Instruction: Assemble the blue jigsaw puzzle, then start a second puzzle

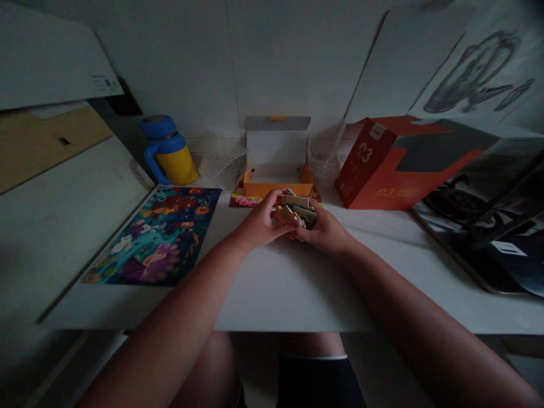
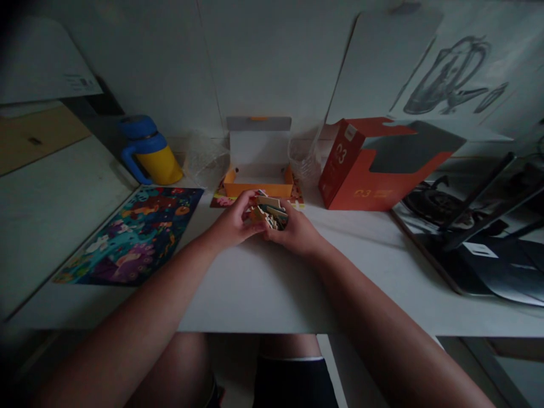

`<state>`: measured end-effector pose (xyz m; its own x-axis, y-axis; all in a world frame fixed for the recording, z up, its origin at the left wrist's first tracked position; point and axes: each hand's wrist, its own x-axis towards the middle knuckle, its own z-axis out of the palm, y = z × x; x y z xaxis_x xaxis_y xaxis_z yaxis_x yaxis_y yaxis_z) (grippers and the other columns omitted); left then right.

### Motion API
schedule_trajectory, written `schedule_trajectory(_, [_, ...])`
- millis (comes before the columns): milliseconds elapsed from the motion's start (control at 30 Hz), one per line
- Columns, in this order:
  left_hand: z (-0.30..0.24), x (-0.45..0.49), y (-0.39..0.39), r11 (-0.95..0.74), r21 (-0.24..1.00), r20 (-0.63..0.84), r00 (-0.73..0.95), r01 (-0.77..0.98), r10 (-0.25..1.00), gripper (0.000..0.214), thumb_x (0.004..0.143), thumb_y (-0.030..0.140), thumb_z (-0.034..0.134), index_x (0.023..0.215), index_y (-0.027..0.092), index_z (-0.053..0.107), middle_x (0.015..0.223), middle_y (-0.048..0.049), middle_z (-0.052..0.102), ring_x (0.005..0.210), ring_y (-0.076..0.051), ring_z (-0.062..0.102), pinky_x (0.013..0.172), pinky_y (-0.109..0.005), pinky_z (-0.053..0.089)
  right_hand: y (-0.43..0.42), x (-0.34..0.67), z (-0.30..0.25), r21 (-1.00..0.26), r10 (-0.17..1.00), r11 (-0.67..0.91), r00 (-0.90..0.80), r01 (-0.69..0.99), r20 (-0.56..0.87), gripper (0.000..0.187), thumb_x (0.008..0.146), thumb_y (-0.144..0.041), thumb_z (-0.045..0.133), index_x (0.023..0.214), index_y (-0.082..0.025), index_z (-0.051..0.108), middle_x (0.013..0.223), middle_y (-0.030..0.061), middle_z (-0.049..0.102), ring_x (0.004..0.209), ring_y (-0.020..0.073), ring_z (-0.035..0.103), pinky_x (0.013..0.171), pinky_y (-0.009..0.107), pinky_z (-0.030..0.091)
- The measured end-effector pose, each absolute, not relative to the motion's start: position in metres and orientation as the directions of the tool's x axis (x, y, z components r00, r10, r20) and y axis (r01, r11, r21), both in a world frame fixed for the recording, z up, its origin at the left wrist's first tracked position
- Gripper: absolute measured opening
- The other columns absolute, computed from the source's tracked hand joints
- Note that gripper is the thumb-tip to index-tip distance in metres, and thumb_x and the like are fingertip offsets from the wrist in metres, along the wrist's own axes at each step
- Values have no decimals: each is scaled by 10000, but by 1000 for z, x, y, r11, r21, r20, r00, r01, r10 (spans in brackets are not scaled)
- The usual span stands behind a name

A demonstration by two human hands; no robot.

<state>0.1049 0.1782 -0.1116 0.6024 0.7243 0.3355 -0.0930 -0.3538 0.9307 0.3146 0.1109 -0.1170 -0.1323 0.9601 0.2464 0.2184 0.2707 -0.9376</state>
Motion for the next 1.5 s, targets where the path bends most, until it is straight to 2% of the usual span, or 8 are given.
schedule_trajectory(200, [-114, 104, 178, -510, 860, 406, 645, -29, 647, 970, 664, 500, 1033, 1483, 288, 559, 1540, -184, 608, 1448, -391, 575, 1223, -506, 448, 108, 313, -112, -838, 911, 410, -121, 361, 393, 734, 687, -403, 1009, 1350, -268, 725, 1406, 131, 696, 1334, 394, 619, 1225, 559, 428])
schedule_trajectory(400, [-124, 102, 185, -533, 846, 374, 716, -2, 589, 1214, 606, 525, 1054, 1628, 332, 428, 1618, -197, 530, 1441, -411, 581, 1213, -556, 461, 100, 305, -106, -868, 936, 351, -130, 350, 326, 922, 667, -369, 1027, 1488, -271, 620, 1441, 127, 689, 1324, 369, 654, 1204, 526, 465])
schedule_trajectory(633, [-127, 102, 186, -564, 824, 343, 743, 57, 575, 1480, 490, 398, 1109, 1722, 298, 294, 1653, -269, 483, 1500, -491, 507, 1239, -668, 393, 98, 307, -107, -872, 931, 365, -154, 327, 332, 814, 762, -371, 973, 1486, -279, 611, 1468, 136, 662, 1376, 359, 618, 1225, 556, 449])
schedule_trajectory(867, [-131, 105, 184, -592, 806, 390, 721, 34, 573, 1351, 593, 330, 1070, 1711, 299, 312, 1611, -236, 536, 1459, -452, 561, 1199, -616, 456, 97, 303, -107, -855, 912, 409, -170, 318, 373, 765, 804, -453, 944, 1464, -260, 609, 1429, 150, 658, 1338, 354, 614, 1186, 536, 468])
schedule_trajectory(1067, [-133, 118, 181, -598, 800, 406, 692, 46, 597, 1388, 549, 318, 1083, 1694, 269, 299, 1650, -232, 492, 1502, -424, 518, 1235, -579, 425, 108, 293, -116, -885, 906, 391, 62, 252, 418, 466, 1019, -682, 615, 1234, -274, 681, 1221, 89, 709, 1139, 278, 657, 1052, 411, 510])
schedule_trajectory(1167, [-133, 120, 179, -610, 790, 414, 681, 61, 604, 1256, 568, 339, 1078, 1621, 273, 396, 1653, -213, 495, 1501, -404, 522, 1250, -562, 412, 117, 296, -124, -887, 876, 381, 205, 262, 437, 528, 1044, -764, 473, 1092, -283, 686, 1064, 55, 697, 1018, 243, 646, 984, 367, 505])
schedule_trajectory(1333, [-132, 119, 177, -566, 810, 332, 677, 151, 657, 898, 622, 394, 1059, 1367, 241, 581, 1419, -167, 685, 1319, -368, 663, 1147, -503, 506, 126, 308, -133, -923, 881, 247, 327, 296, 341, 718, 983, -905, 346, 968, -273, 686, 946, 47, 665, 920, 227, 618, 903, 355, 507])
schedule_trajectory(1500, [-129, 117, 176, -559, 800, 299, 663, 217, 686, 881, 599, 399, 1063, 1322, 229, 588, 1323, -130, 723, 1225, -344, 701, 1082, -465, 541, 126, 313, -131, -934, 904, 117, 353, 338, 241, 816, 931, -971, 289, 947, -255, 679, 965, 62, 709, 943, 246, 640, 898, 373, 526])
